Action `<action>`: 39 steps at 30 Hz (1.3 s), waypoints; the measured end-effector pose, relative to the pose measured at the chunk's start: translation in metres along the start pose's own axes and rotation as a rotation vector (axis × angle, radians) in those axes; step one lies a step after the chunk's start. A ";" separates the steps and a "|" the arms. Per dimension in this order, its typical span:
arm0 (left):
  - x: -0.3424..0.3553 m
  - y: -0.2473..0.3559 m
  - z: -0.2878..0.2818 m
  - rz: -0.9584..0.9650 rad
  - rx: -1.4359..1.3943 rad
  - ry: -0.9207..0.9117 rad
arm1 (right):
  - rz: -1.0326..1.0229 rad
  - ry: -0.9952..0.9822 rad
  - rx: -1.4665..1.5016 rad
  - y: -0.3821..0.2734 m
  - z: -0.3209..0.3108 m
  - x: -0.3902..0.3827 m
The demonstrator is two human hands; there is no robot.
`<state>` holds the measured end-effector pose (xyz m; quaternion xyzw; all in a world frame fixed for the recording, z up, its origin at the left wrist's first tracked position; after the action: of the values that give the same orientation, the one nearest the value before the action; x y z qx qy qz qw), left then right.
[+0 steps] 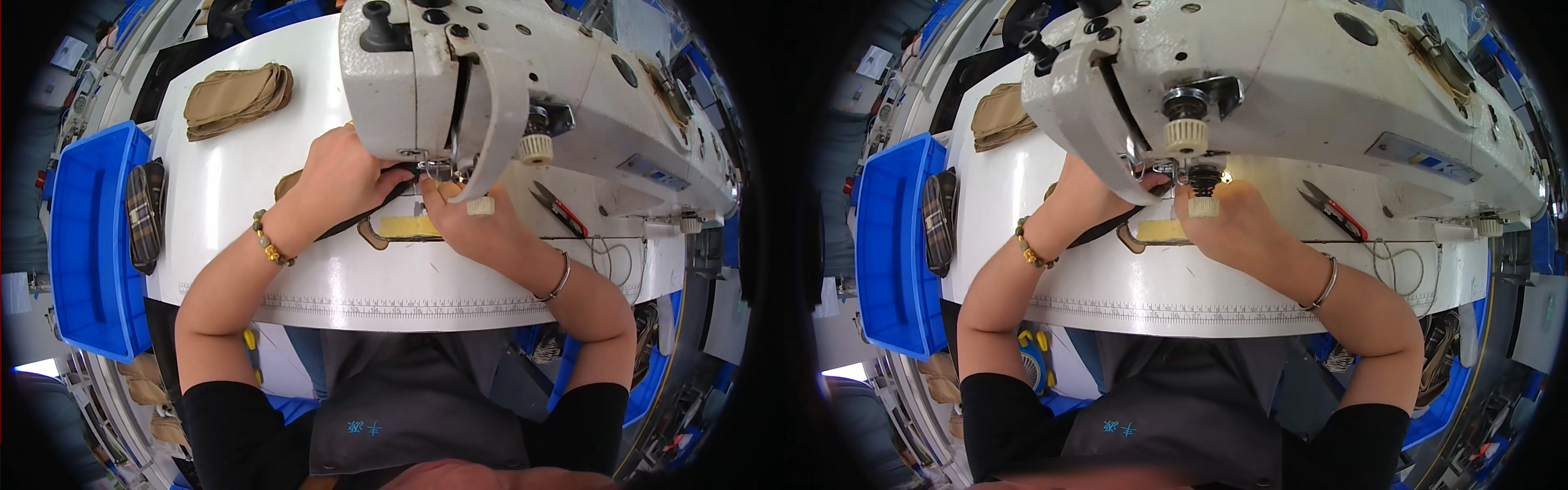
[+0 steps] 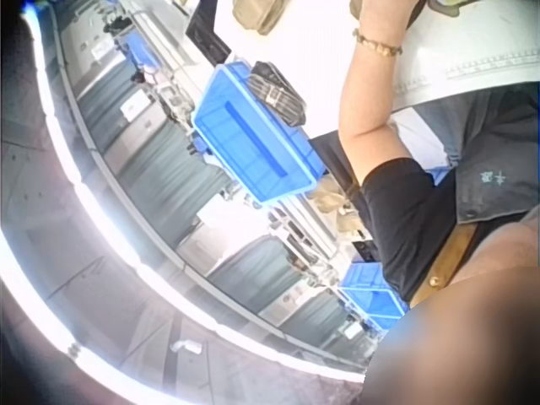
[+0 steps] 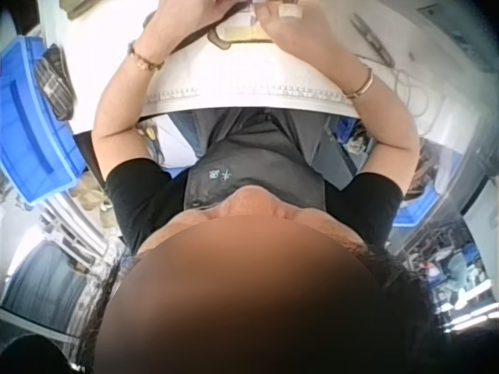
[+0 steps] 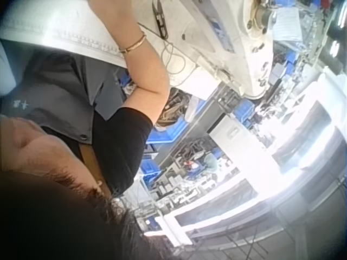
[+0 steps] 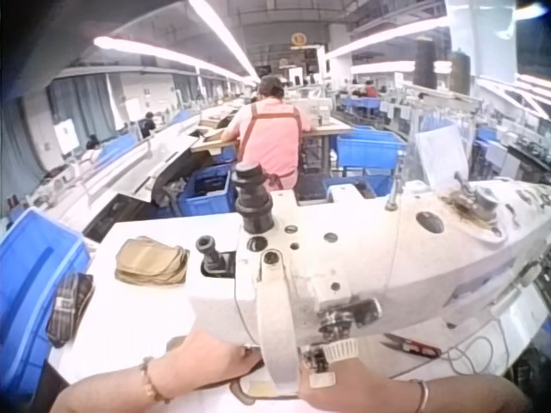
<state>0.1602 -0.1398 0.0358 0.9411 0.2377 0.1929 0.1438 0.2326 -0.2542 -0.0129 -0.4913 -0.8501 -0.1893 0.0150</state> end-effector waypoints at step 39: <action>-0.008 -0.009 0.010 -0.198 -0.032 -0.042 | -0.050 0.263 0.209 -0.008 -0.017 0.007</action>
<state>0.1544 -0.1385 0.0209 0.9144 0.3231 0.1618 0.1822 0.2197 -0.2577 0.0022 -0.4367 -0.8678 -0.1626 0.1724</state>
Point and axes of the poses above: each hand's wrist, its own x-axis towards the middle knuckle, its own z-axis out of the palm, y = z × x, the point moved 7 cm from there along x, towards the middle knuckle, and after that the axes turned 15 degrees about -z, right-handed, at the moved point
